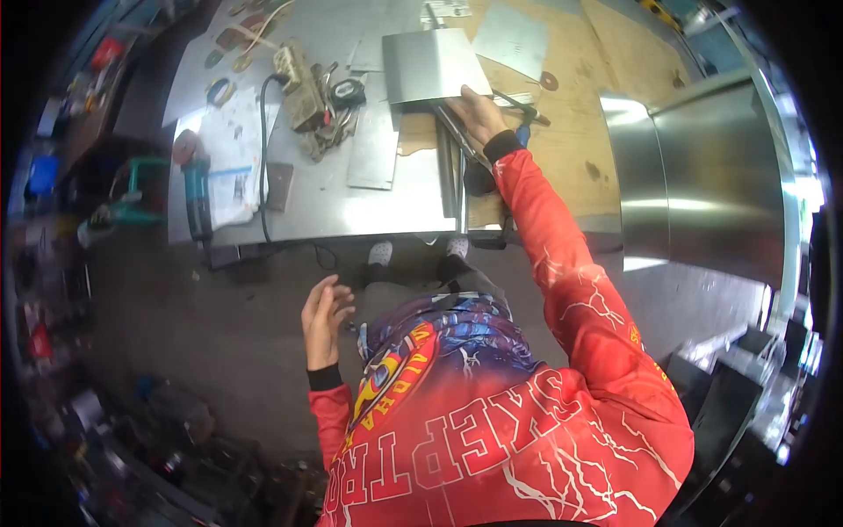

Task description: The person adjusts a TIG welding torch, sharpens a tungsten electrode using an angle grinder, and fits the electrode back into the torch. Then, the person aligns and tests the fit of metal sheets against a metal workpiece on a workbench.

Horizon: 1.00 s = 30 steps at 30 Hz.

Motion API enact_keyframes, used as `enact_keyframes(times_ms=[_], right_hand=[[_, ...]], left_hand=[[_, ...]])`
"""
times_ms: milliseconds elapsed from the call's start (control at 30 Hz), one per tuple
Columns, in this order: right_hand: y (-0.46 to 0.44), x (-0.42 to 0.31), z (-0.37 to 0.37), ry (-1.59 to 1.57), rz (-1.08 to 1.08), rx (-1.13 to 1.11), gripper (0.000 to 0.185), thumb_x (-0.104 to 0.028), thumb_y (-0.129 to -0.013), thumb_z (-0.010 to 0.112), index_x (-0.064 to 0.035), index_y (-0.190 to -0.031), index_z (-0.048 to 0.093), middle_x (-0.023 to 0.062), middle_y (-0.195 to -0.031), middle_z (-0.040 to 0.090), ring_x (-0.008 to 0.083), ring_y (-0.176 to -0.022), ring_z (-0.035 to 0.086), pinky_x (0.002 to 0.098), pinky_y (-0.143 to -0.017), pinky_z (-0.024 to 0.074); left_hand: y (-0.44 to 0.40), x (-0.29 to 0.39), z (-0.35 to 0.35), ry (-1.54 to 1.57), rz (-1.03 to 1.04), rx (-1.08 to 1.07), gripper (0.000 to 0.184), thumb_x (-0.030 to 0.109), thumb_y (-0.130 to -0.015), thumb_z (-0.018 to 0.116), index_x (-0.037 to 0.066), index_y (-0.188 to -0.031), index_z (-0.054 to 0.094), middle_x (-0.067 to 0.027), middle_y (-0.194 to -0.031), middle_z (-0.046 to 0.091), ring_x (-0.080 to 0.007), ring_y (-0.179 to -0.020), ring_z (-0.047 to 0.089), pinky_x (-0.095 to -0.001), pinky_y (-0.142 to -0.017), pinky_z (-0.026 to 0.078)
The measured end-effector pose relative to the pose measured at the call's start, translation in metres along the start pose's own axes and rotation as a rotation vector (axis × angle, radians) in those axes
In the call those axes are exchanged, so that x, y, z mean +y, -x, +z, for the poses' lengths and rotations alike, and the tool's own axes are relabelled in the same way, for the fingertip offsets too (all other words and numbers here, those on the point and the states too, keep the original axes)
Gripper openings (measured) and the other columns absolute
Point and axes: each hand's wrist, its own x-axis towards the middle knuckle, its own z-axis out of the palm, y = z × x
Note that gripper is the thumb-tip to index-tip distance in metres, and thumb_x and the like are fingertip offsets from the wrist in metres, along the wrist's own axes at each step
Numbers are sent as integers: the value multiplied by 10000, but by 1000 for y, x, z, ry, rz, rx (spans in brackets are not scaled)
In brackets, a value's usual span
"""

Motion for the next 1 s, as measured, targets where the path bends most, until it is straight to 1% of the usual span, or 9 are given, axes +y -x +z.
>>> enact_keyframes(times_ms=[167,300,433,533,600,733,800,867,1000], right_hand=[[116,0,25,103,-212,-29,360,-71,-977,500,53,-1310,442,128,-1295,546,250,-1169,565,395,-992,501],[232,33,17,-94,-209,53,326,-160,-964,575,98,-1162,552,145,-1160,634,237,-1058,635,377,-928,530],[338,79,29,-185,-412,227,357,-175,-953,602,75,-1202,549,144,-1141,637,241,-1025,646,372,-915,537],[391,108,21,-97,-489,413,366,-176,-942,620,52,-1221,557,130,-1130,644,218,-1006,645,366,-924,533],[422,115,16,42,-378,512,401,-190,-931,641,47,-1243,555,136,-1154,639,202,-1035,627,346,-931,518],[489,123,-31,245,-325,453,670,-288,-840,736,68,-1342,470,183,-1236,595,245,-1153,569,374,-1001,437],[527,118,-50,94,-434,420,868,-343,-776,776,62,-1420,358,198,-1344,513,264,-1245,499,399,-1065,368],[553,111,-77,81,-430,370,1011,-388,-741,793,53,-1467,245,222,-1436,406,271,-1323,418,404,-1093,330],[585,82,-124,-70,-522,383,1101,-532,-708,791,7,-1481,221,140,-1473,369,239,-1337,398,387,-1075,363]], left_hand=[[-87,72,38,-303,-41,-574,518,365,-1000,484,-13,-1353,446,-152,-1187,621,-227,-1100,595,-364,-896,497],[-120,92,96,-233,98,-745,631,450,-1003,438,-12,-1424,348,-201,-1357,487,-274,-1256,483,-403,-1017,422],[-99,108,147,-181,-36,-1050,672,535,-1004,346,-19,-1382,377,-194,-1348,496,-271,-1223,512,-378,-984,421],[-74,61,168,-381,42,-848,461,397,-1033,404,0,-1214,552,-75,-1117,614,-145,-1010,570,-295,-886,437],[-61,22,175,-347,91,-742,261,330,-1005,512,111,-915,622,34,-867,587,-33,-793,517,-225,-654,398],[-35,-27,195,-467,-32,-828,293,287,-1022,479,26,-1008,610,6,-914,576,-92,-836,526,-263,-756,438],[-18,-50,209,-502,-91,-919,338,295,-1012,502,-18,-1063,618,-4,-917,591,-96,-859,535,-255,-771,437],[8,-67,227,-607,14,-981,369,301,-1007,514,-42,-1098,616,-16,-945,608,-103,-895,535,-252,-805,428],[41,-114,264,-686,42,-1106,409,284,-996,531,-93,-1139,601,-61,-1003,639,-112,-919,549,-256,-815,431]])
